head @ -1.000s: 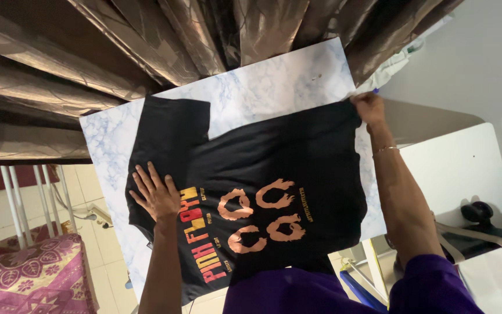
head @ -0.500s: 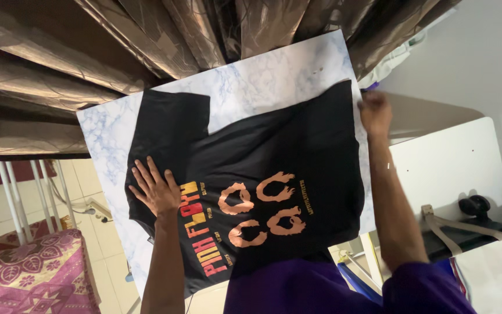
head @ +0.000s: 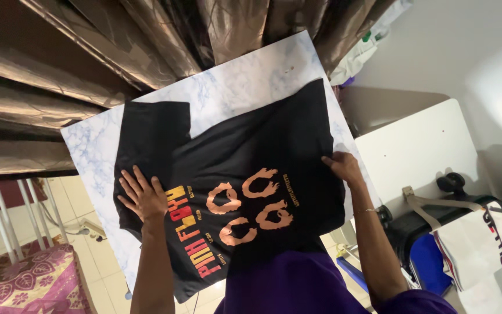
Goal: The person takes a t-shirt from a chair, lays it flat on a table, and folds it.
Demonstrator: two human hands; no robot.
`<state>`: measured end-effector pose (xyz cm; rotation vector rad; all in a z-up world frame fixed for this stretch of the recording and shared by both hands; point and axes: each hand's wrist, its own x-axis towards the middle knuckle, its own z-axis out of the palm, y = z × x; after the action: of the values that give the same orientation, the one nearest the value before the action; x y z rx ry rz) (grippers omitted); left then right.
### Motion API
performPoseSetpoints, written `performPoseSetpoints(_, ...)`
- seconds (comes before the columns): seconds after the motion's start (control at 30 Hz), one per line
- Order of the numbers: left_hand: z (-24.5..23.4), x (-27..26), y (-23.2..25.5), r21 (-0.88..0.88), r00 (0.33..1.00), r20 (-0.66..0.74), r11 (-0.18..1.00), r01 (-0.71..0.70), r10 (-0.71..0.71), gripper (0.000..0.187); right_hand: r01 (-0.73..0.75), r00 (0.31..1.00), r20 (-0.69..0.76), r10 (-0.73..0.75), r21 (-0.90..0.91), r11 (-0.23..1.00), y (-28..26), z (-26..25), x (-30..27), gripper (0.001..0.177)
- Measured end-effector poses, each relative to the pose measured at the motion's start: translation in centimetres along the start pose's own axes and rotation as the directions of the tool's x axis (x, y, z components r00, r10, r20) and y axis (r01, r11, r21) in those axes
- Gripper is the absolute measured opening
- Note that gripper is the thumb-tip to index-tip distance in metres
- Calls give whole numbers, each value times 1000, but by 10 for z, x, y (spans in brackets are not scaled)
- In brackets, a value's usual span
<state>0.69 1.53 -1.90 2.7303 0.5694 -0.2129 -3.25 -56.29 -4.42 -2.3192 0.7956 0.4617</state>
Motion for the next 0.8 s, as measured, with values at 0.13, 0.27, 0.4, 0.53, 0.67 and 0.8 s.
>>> performPoseSetpoints(0.13,-4,-1,-1,-21,999,31,1000,7,-7,72,-31,999,39,17,381,924,27,-4,-4,36)
performPoseSetpoints(0.27,-8,-7,6,-25,996,45,997,74,-73,72,-141,990,90,109,569,810,56,-16,-11,30)
performPoseSetpoints(0.4,-3,-9,14,-34,994,-40,994,100,-101,69,-36,960,-264,88,197,980,38,-15,-28,24)
performPoseSetpoints(0.53,7,-5,34,54,975,-223,999,3,9,58,412,771,-560,-303,77,908,-51,11,-61,31)
performPoseSetpoints(0.67,20,8,61,69,892,-38,891,-448,451,52,646,694,-328,-641,-109,756,-143,44,-74,31)
performPoseSetpoints(0.8,25,33,76,60,914,27,912,-406,405,57,834,496,-110,-862,-217,507,-186,85,-77,34)
